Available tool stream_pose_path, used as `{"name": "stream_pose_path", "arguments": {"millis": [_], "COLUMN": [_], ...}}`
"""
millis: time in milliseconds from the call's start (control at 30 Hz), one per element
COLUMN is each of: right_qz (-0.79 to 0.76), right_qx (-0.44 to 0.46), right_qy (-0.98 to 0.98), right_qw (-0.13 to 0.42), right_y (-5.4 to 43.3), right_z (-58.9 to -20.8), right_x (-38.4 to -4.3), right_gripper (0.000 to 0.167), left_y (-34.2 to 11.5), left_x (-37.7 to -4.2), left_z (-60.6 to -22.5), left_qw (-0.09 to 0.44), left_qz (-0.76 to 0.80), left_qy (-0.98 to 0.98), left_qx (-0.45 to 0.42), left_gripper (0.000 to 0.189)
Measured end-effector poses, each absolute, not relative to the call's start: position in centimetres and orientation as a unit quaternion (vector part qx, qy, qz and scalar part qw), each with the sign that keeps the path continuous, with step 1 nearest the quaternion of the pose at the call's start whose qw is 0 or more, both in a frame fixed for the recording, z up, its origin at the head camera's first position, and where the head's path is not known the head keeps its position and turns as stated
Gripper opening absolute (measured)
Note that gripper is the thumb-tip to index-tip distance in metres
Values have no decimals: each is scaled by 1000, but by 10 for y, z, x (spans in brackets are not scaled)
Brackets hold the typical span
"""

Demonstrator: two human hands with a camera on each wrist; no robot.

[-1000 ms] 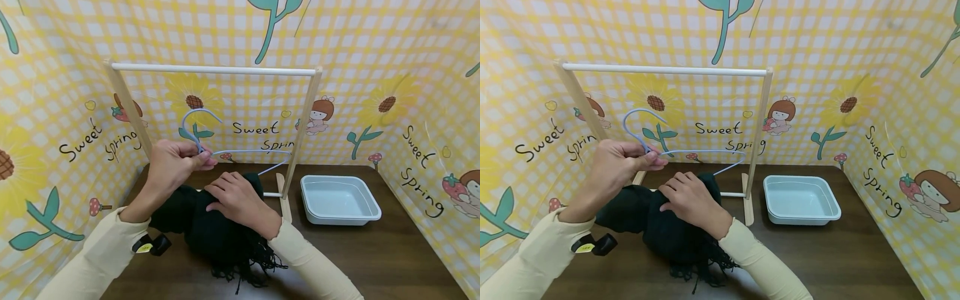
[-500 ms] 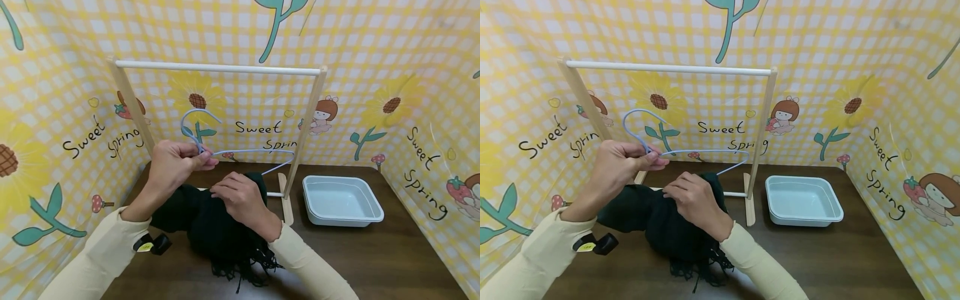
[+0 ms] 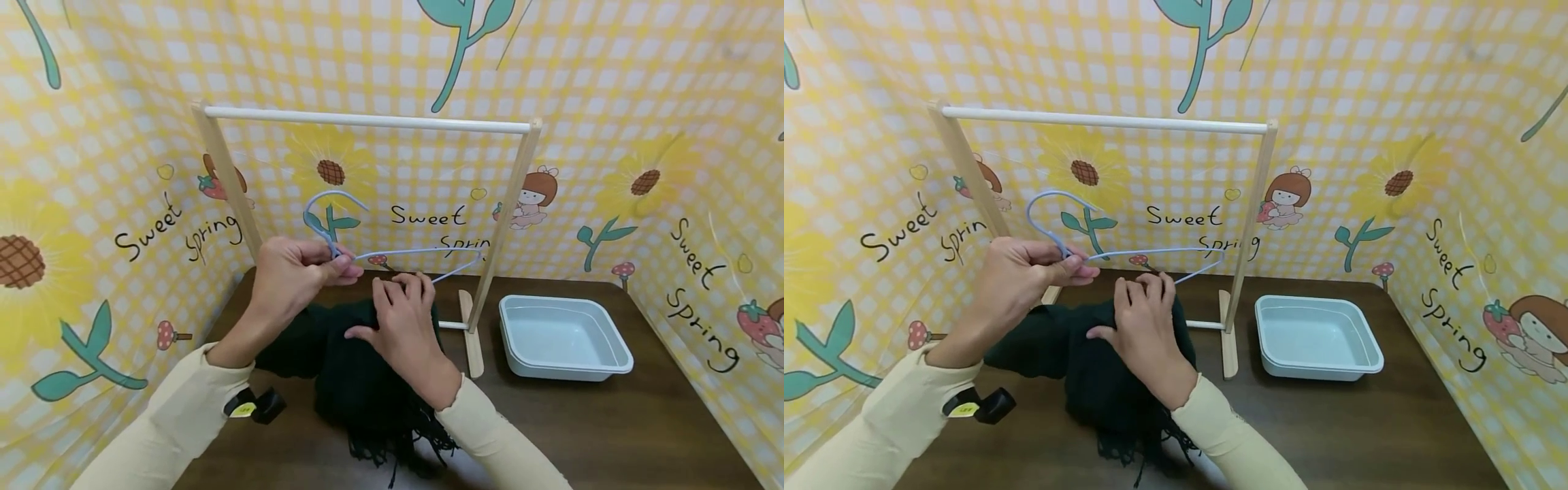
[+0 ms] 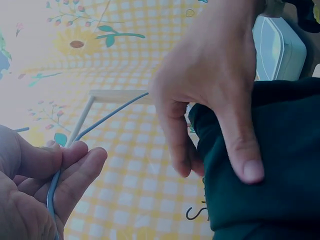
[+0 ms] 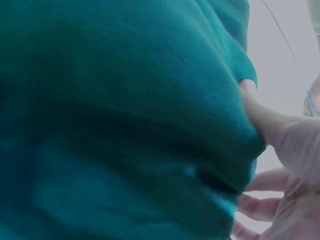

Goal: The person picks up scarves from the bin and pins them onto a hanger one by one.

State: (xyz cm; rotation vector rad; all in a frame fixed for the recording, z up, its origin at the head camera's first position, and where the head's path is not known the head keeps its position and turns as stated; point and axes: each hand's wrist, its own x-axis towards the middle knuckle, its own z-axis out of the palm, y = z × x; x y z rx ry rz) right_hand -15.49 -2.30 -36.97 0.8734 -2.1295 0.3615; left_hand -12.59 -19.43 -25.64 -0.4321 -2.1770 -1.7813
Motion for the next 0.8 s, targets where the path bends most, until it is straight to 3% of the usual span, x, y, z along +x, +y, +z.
{"name": "stream_pose_path", "arguments": {"millis": [67,233,433,633,800], "right_qz": [156,196,276,344,386], "right_qx": [351,412,393,335,290], "right_qy": [-843,-825,-794,-762,-750], "right_qw": [376,333,371,435,451], "right_y": [-22,-20,-25,-33,-39], "right_z": [-371,-375,-378,-376,-371], "right_x": [-153,-154,-156,-156,-159], "right_gripper": [67,34,10,7,7], "left_y": [-194,-194,-190,-185,-182], "left_x": [-126,-126,-129,-131,-132], "left_z": [-258,-260,-263,-262,-262], "left_qw": [146,133,114,96,81], "left_qz": [-620,-628,-629,-629,-650], "left_qy": [-758,-755,-757,-762,-748], "left_qx": [-145,-138,-132,-121,-110], "left_gripper": [13,14,13,16,17]}}
